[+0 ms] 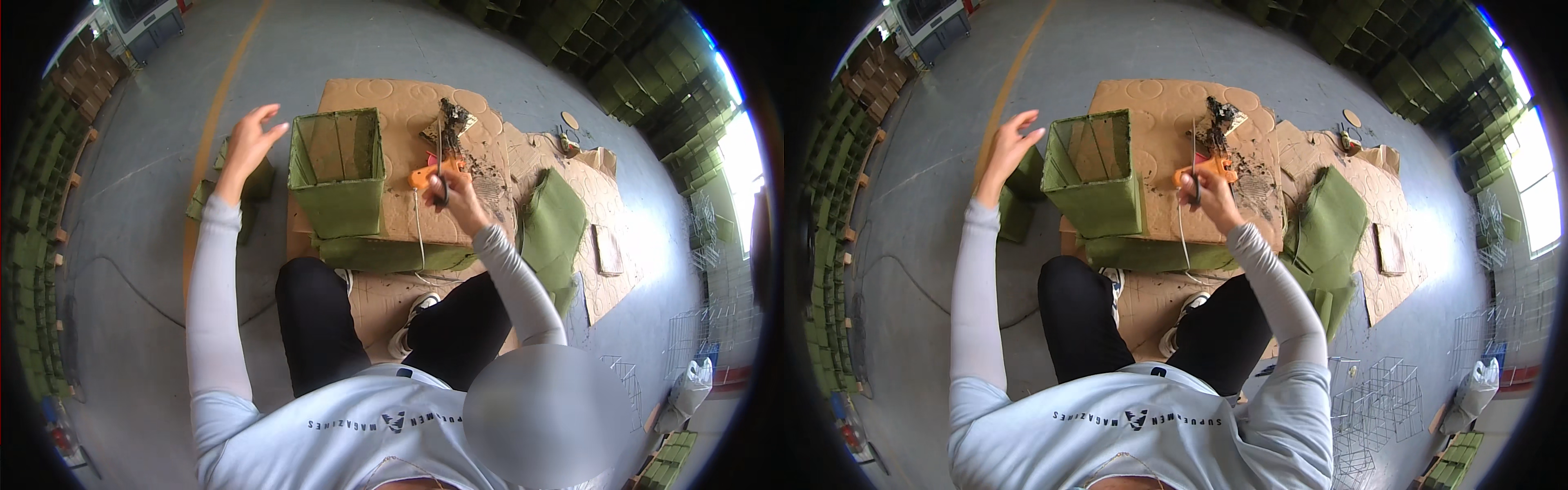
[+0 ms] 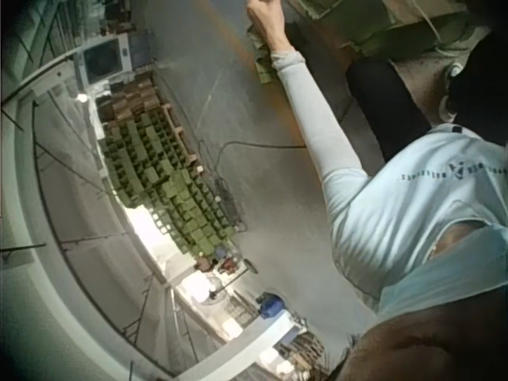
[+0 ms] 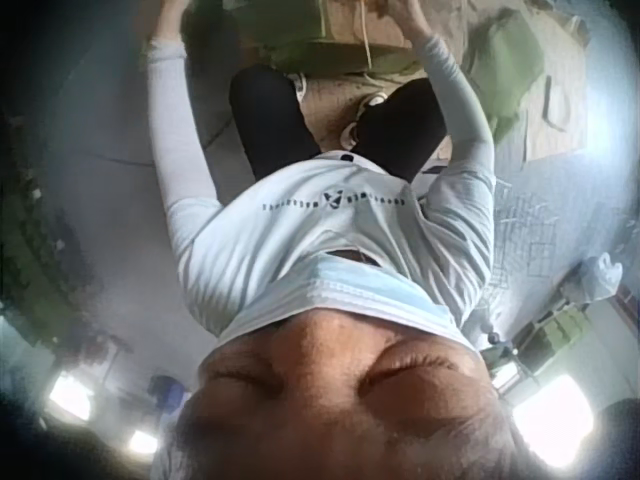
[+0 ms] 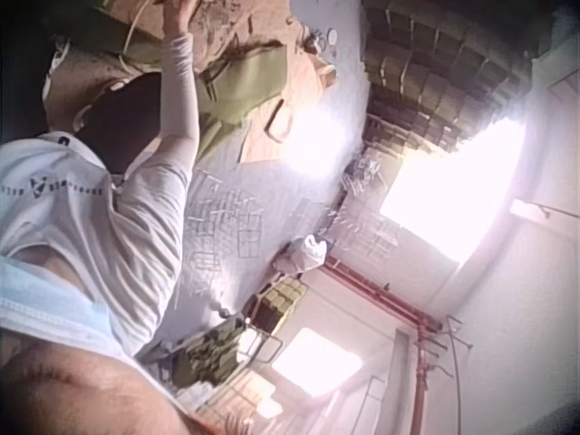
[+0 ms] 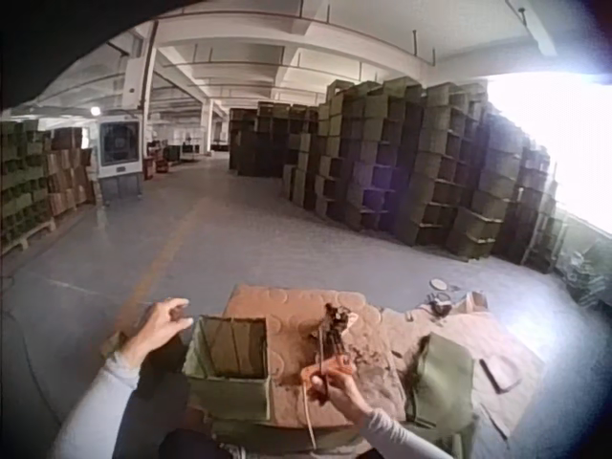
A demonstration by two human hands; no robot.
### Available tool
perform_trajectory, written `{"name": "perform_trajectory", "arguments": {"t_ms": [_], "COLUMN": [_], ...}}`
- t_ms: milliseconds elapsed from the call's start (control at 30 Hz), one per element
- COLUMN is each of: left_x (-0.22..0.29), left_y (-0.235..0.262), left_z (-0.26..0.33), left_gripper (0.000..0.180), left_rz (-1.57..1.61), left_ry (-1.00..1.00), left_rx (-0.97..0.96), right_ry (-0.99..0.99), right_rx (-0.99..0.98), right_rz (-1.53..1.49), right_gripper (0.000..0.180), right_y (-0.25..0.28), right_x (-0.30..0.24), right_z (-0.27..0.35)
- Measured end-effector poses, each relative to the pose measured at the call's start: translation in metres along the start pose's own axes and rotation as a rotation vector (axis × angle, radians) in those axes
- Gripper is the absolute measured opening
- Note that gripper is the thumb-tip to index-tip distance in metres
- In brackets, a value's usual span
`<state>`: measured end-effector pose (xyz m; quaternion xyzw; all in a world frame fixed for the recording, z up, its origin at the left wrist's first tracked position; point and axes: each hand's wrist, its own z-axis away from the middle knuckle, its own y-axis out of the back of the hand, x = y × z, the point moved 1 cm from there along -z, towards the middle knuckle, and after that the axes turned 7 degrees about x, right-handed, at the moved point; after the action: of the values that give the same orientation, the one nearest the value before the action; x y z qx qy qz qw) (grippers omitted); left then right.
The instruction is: The worker is assembling green storage bins by attaching green mesh fabric to wire frames using a hot glue gun.
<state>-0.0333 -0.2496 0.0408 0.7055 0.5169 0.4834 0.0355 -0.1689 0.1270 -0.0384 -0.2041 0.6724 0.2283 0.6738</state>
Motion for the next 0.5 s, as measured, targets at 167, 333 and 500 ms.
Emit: {"name": "perform_trajectory", "arguments": {"t_ms": [167, 333, 500], "left_x": [0.012, 0.075, 0.148], "left_y": [-0.038, -0.031, -0.031], "left_z": [-0.036, -0.02, 0.039], "left_gripper": [0.032, 0.021, 0.02], "left_rz": [-0.014, -0.456, -0.496], "left_ry": [-0.04, -0.31, -0.286], "left_rx": [-0.361, -0.142, 0.078], "right_ry": [-0.111, -0.124, -0.109], "right_rx": [-0.022, 0.085, 0.232], "right_rz": [-0.083, -0.041, -0.226], "right_gripper": [0.035, 0.034, 0.032], "right_y": [0.0, 0.03, 0.03], "right_x": [0.031, 0.037, 0.033], "right_z": [0.044, 0.068, 0.088]}}
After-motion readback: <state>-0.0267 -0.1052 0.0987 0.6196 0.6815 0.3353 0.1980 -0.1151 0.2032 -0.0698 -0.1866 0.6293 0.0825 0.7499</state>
